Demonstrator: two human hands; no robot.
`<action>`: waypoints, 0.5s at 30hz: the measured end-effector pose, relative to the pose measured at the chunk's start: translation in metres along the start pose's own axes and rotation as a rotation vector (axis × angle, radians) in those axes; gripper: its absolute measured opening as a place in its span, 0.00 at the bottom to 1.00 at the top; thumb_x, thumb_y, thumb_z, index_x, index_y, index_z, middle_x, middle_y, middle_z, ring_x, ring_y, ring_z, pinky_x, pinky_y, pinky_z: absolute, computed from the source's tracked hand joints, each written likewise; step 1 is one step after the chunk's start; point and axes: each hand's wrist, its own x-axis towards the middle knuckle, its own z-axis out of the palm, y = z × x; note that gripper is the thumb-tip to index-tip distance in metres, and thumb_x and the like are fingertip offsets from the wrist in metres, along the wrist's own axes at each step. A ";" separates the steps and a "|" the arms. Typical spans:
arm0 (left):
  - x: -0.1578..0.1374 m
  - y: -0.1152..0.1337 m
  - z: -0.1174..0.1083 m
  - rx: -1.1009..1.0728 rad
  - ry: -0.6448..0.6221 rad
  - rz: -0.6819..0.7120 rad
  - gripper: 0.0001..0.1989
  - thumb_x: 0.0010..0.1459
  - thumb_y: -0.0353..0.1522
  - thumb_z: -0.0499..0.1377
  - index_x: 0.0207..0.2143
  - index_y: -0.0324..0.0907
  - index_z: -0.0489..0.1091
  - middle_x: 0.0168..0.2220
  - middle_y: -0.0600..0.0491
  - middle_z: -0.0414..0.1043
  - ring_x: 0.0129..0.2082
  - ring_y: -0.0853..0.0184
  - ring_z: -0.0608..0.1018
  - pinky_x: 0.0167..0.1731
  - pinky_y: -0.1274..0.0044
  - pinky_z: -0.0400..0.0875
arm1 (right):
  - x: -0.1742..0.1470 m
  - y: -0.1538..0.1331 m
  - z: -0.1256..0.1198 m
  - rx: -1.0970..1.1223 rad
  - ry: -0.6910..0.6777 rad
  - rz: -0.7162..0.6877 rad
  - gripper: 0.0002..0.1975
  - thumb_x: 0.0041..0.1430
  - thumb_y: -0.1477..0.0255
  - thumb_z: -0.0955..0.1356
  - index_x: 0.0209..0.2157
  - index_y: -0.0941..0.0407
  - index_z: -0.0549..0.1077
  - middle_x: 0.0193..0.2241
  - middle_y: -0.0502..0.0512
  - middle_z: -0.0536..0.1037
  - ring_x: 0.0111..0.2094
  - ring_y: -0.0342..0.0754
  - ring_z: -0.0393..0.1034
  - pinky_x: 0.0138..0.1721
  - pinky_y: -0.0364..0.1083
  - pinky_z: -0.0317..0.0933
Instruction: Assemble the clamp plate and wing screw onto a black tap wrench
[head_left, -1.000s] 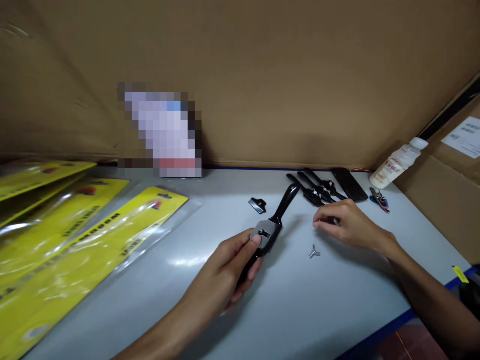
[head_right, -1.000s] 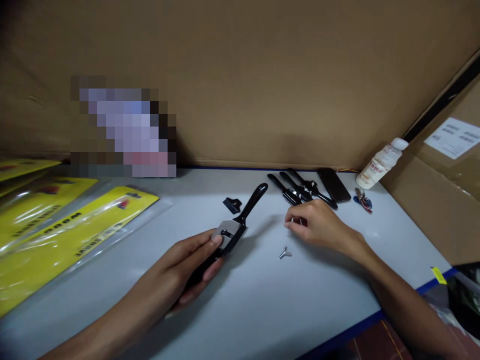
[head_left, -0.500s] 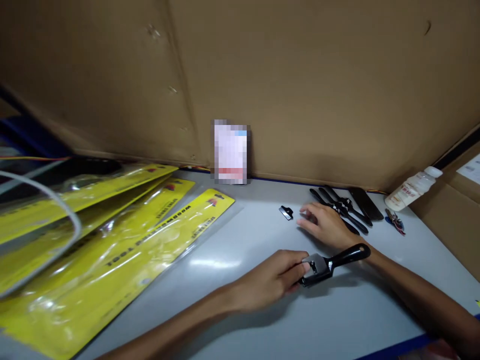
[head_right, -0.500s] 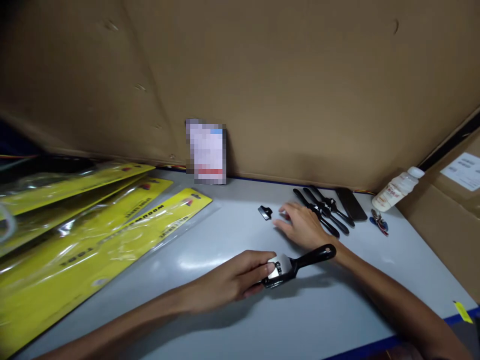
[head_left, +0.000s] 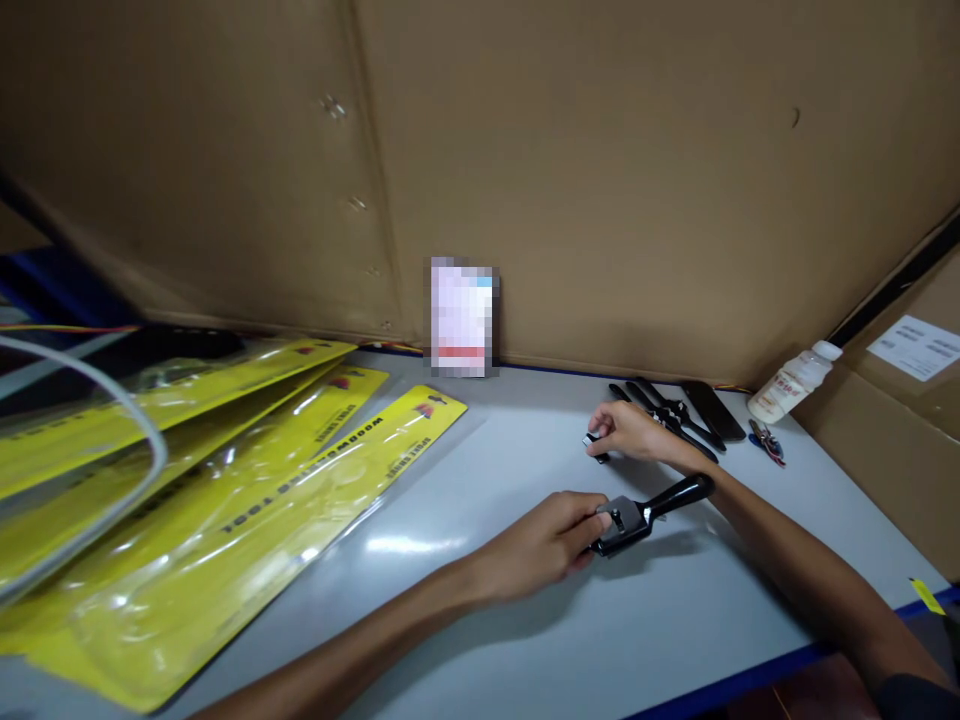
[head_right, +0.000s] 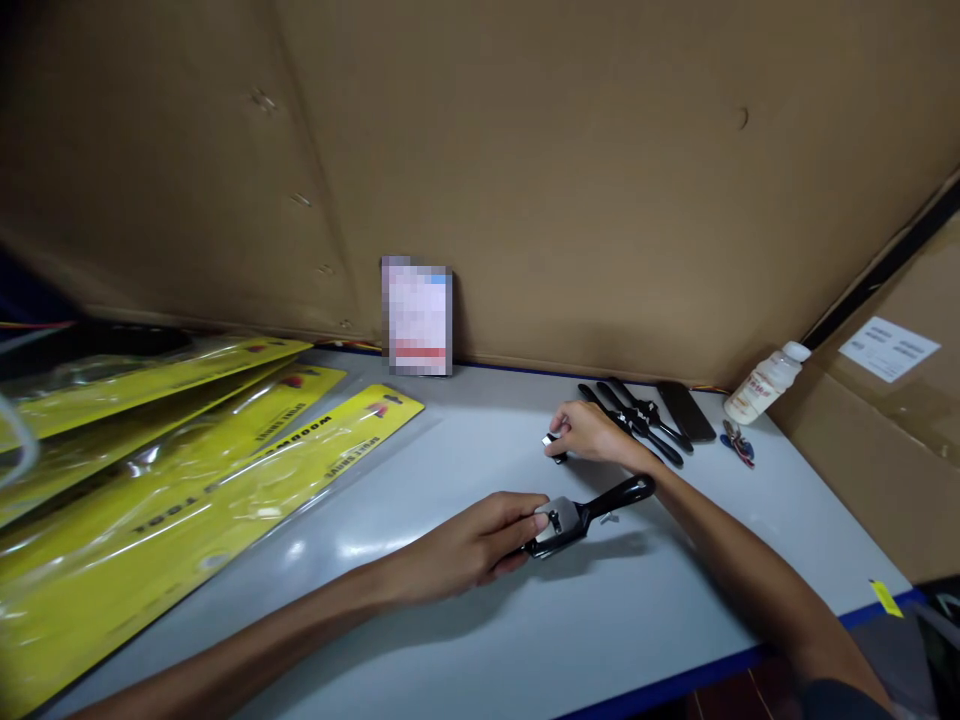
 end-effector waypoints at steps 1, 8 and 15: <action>0.000 0.000 0.000 -0.002 0.006 -0.004 0.19 0.67 0.46 0.48 0.27 0.44 0.57 0.22 0.61 0.56 0.19 0.73 0.56 0.19 0.79 0.49 | -0.004 0.005 -0.002 0.021 -0.016 0.010 0.12 0.43 0.74 0.77 0.30 0.59 0.74 0.23 0.46 0.72 0.25 0.41 0.65 0.28 0.41 0.56; -0.001 0.005 -0.001 -0.129 0.070 -0.112 0.20 0.63 0.51 0.52 0.28 0.45 0.56 0.19 0.64 0.55 0.13 0.77 0.52 0.11 0.82 0.45 | -0.039 0.035 -0.019 0.188 -0.038 0.023 0.07 0.46 0.72 0.73 0.27 0.59 0.73 0.21 0.47 0.72 0.24 0.41 0.64 0.26 0.42 0.56; 0.001 -0.001 -0.008 -0.445 0.289 -0.193 0.20 0.60 0.50 0.56 0.30 0.46 0.56 0.19 0.66 0.57 0.11 0.79 0.49 0.09 0.84 0.45 | -0.073 0.035 -0.034 0.649 -0.032 0.106 0.15 0.53 0.61 0.73 0.28 0.56 0.68 0.27 0.51 0.76 0.24 0.41 0.67 0.25 0.42 0.62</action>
